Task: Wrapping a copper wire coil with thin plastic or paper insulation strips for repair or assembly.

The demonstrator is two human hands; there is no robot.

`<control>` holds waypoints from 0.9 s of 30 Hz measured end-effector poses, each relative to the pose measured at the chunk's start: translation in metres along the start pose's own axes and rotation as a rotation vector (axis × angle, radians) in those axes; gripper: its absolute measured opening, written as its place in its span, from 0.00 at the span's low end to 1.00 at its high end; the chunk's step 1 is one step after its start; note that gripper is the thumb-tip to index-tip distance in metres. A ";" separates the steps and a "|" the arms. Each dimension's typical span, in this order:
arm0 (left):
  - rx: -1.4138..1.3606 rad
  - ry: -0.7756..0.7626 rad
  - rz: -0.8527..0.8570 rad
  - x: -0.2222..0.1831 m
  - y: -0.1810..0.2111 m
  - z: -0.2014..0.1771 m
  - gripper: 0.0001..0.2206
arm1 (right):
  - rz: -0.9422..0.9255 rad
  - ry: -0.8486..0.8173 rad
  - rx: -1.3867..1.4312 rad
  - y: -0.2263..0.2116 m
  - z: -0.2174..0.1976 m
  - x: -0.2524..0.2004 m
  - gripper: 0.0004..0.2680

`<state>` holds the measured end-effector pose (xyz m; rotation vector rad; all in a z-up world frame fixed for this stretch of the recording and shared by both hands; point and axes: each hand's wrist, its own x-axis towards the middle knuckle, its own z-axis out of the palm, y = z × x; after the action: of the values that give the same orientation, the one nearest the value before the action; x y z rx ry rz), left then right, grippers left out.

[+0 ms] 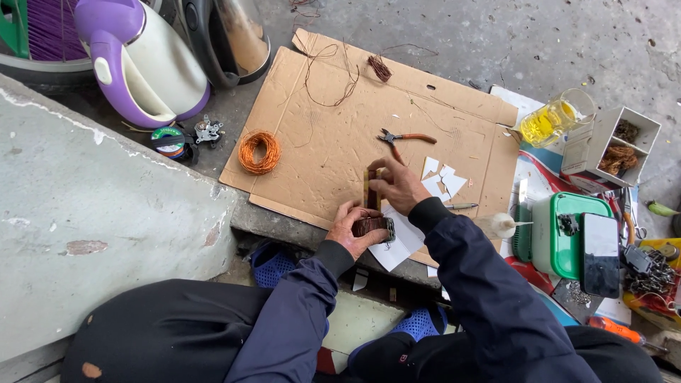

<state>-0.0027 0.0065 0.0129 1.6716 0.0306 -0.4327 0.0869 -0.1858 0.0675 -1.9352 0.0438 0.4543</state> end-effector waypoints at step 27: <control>0.131 -0.093 -0.149 0.000 0.000 0.004 0.28 | 0.276 0.325 -0.073 -0.063 0.019 -0.133 0.25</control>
<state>-0.0039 0.0027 0.0124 1.7821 0.0596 -0.6366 -0.0265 -0.1670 0.1606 -2.0668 0.5162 0.3202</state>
